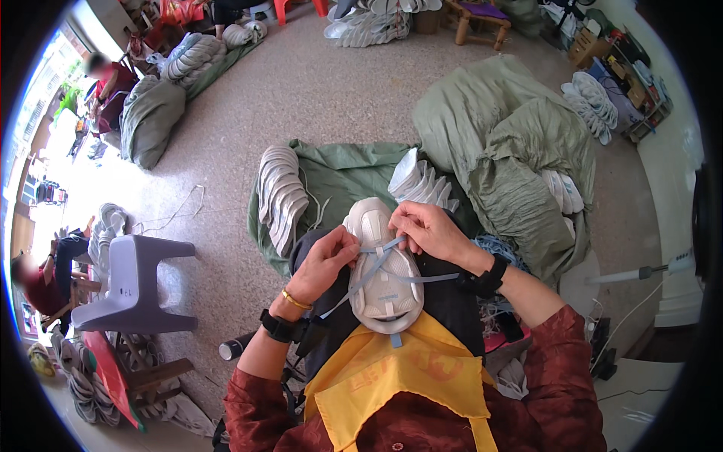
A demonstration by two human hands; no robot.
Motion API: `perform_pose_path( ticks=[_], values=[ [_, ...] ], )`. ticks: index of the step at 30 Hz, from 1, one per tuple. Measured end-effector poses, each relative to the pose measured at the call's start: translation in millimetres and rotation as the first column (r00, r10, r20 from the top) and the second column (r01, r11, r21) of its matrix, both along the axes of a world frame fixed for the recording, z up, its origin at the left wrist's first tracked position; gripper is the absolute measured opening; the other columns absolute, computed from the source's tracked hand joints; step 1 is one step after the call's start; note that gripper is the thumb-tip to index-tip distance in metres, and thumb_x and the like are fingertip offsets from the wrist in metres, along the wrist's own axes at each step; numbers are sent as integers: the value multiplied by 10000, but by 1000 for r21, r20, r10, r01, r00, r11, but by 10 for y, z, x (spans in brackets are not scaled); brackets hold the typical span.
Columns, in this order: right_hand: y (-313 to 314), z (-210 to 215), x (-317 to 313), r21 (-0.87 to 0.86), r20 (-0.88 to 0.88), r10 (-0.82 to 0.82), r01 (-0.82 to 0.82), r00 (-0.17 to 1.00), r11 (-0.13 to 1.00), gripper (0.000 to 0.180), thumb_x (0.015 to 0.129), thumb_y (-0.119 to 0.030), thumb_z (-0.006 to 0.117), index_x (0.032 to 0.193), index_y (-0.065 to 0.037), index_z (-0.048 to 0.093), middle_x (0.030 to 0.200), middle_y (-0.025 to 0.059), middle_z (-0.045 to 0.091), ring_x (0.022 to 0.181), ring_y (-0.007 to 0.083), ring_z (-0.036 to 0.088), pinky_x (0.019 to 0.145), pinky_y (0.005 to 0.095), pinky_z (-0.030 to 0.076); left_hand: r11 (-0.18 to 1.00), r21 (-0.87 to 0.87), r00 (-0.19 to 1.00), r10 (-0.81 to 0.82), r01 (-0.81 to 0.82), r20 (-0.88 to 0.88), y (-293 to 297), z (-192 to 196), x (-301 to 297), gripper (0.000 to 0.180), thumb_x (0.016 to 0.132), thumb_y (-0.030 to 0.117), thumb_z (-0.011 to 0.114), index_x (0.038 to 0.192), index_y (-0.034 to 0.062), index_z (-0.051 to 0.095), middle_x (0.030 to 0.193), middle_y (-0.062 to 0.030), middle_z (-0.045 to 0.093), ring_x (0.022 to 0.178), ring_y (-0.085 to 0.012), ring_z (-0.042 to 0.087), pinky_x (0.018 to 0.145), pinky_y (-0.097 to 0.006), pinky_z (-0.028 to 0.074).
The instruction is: Insert and thread laces through the eyelets of a shoe.
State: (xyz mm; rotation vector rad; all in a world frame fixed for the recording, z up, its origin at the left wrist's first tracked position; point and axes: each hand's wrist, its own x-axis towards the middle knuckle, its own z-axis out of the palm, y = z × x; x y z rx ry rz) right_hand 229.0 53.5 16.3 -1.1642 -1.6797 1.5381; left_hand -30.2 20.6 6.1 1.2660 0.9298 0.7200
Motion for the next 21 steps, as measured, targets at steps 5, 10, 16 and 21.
perform_pose_path(
  ticks=[5, 10, 16, 21],
  values=[
    [64, -40, 21, -97, 1, 28, -28, 1000, 995, 209, 1080, -201, 555, 1032, -11, 626, 772, 32, 651, 576, 50, 580, 512, 204, 460, 999, -42, 1000, -1, 0, -12, 21, -26, -2, 196, 1068, 166, 555, 908, 58, 522, 901, 11, 498, 835, -94, 494, 807, -243, 424],
    [70, -76, 44, -133, -42, 20, -25, 999, 991, 195, 1061, -200, 598, 1036, -9, 622, 819, 31, 660, 610, 58, 600, 547, 209, 488, 994, -105, 999, -18, 22, 34, 34, -23, -8, 137, 1001, 80, 630, 930, 64, 513, 943, 17, 522, 888, -77, 512, 845, -239, 439],
    [-151, 136, 137, -40, -44, -60, 59, 997, 997, 193, 978, -158, 714, 1030, 6, 627, 847, 31, 669, 703, 76, 651, 617, 235, 537, 996, -83, 997, 22, -16, 74, 4, -78, 26, 190, 934, -6, 677, 962, 71, 506, 985, 21, 542, 927, -58, 526, 851, -226, 458],
    [-513, 329, 251, 106, 162, 15, -32, 987, 994, 196, 919, -135, 783, 907, 13, 656, 786, 13, 678, 673, 58, 616, 611, 241, 514, 995, -34, 991, 92, -89, 99, -40, -176, 53, 154, 967, -13, 639, 985, 66, 508, 973, 25, 558, 882, -52, 546, 784, -222, 477]
  ],
)
